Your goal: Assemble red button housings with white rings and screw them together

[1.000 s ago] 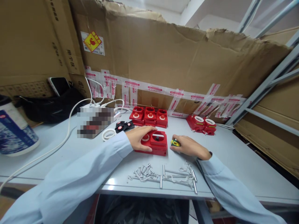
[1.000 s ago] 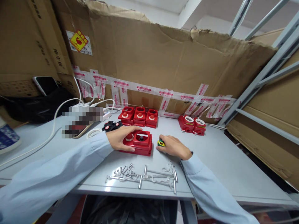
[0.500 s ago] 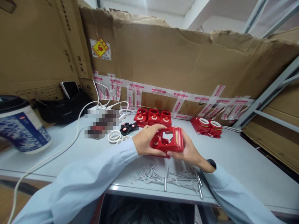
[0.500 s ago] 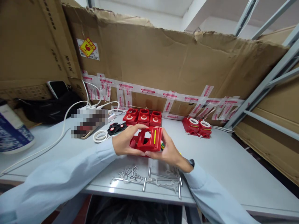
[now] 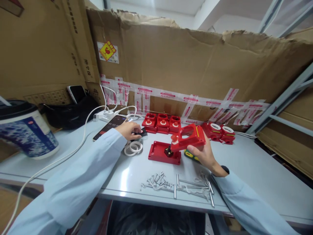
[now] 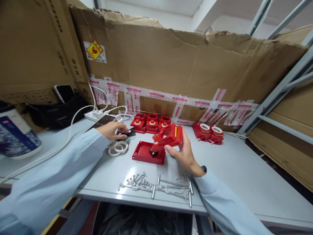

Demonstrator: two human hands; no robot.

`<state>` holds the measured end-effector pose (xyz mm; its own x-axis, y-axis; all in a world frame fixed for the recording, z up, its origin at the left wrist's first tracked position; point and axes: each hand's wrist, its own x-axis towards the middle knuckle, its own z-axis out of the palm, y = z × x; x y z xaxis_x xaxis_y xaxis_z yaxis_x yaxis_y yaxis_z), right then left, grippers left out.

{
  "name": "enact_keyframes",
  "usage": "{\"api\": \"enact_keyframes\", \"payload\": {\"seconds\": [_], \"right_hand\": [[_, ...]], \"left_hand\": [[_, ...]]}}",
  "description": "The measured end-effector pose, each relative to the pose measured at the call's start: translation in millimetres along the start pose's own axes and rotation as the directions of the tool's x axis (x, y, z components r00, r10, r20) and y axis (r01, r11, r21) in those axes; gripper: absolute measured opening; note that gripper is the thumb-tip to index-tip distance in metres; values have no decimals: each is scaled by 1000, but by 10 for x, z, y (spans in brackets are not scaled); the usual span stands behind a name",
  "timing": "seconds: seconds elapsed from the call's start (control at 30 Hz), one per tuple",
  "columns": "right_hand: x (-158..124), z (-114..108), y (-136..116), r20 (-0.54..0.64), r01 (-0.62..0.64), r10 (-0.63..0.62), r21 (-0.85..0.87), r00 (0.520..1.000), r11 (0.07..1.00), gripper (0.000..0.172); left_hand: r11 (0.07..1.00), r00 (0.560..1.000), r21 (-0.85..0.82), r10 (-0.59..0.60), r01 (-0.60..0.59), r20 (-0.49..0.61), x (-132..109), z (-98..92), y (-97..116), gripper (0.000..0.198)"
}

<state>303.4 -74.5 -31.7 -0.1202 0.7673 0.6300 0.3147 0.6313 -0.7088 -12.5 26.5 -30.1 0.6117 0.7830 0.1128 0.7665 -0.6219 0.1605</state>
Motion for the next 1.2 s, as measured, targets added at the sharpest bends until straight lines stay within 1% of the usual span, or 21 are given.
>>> {"api": "enact_keyframes", "payload": {"seconds": [0.07, 0.13, 0.23, 0.3, 0.33, 0.4, 0.5, 0.63, 0.67, 0.73, 0.8, 0.87, 0.97, 1.03, 1.13, 1.2], "right_hand": [[-5, 11, -10, 18, 15, -15, -16, 1000, 1000, 51], [-3, 11, -20, 23, 18, -17, -39, 1000, 999, 50], [7, -4, -21, -5, 18, -18, -67, 1000, 998, 50], [16, -14, -9, -30, 30, -32, -77, 999, 997, 51], [20, -18, 0, -43, 36, -39, -84, 998, 996, 51], [26, -21, 19, -58, 48, -54, -92, 997, 995, 51], [27, -19, 45, -41, 59, -63, -77, 997, 995, 52], [15, -18, 59, -20, 57, -59, -73, 998, 996, 52], [11, -18, 59, -12, 56, -57, -85, 998, 995, 52], [4, -17, 59, 8, 54, -54, -106, 999, 993, 52], [0, -13, 57, 20, 53, -51, -116, 998, 992, 52], [-2, -9, 54, 22, 52, -50, -120, 999, 991, 52], [0, -6, 46, 27, 58, -55, -127, 998, 990, 50], [1, -6, 43, 31, 62, -58, -131, 998, 989, 51], [-1, -9, 48, 19, 68, -66, -125, 998, 990, 55], [-3, -10, 56, 4, 80, -80, -106, 997, 991, 54]], "left_hand": [[998, 999, 62, -26, 27, -23, 6, 16, 26, 35], [989, 995, 122, -81, 87, -56, 1, 12, 9, 33], [969, 979, 162, -173, 189, -104, -16, 17, -121, 33], [960, 967, 142, -225, 242, -122, -19, 42, -232, 36], [960, 964, 118, -241, 253, -109, -16, 59, -280, 37], [962, 964, 83, -253, 259, -80, -4, 92, -346, 41], [971, 972, 45, -232, 234, -44, 5, 109, -376, 45], [986, 982, -1, -168, 169, -84, -66, 58, -371, 47], [987, 984, -13, -161, 160, -71, -99, 44, -368, 49], [981, 982, -28, -190, 190, 0, -170, 26, -356, 50], [968, 966, -26, -246, 249, 85, -229, 23, -334, 50], [954, 945, -2, -296, 299, 141, -260, 26, -302, 50], [943, 929, 52, -332, 328, 164, -254, 33, -265, 50], [945, 928, 60, -328, 322, 175, -229, 38, -264, 46], [959, 940, 12, -280, 283, 195, -193, 25, -304, 31], [969, 953, -17, -241, 248, 184, -187, -21, -334, 22]]}}
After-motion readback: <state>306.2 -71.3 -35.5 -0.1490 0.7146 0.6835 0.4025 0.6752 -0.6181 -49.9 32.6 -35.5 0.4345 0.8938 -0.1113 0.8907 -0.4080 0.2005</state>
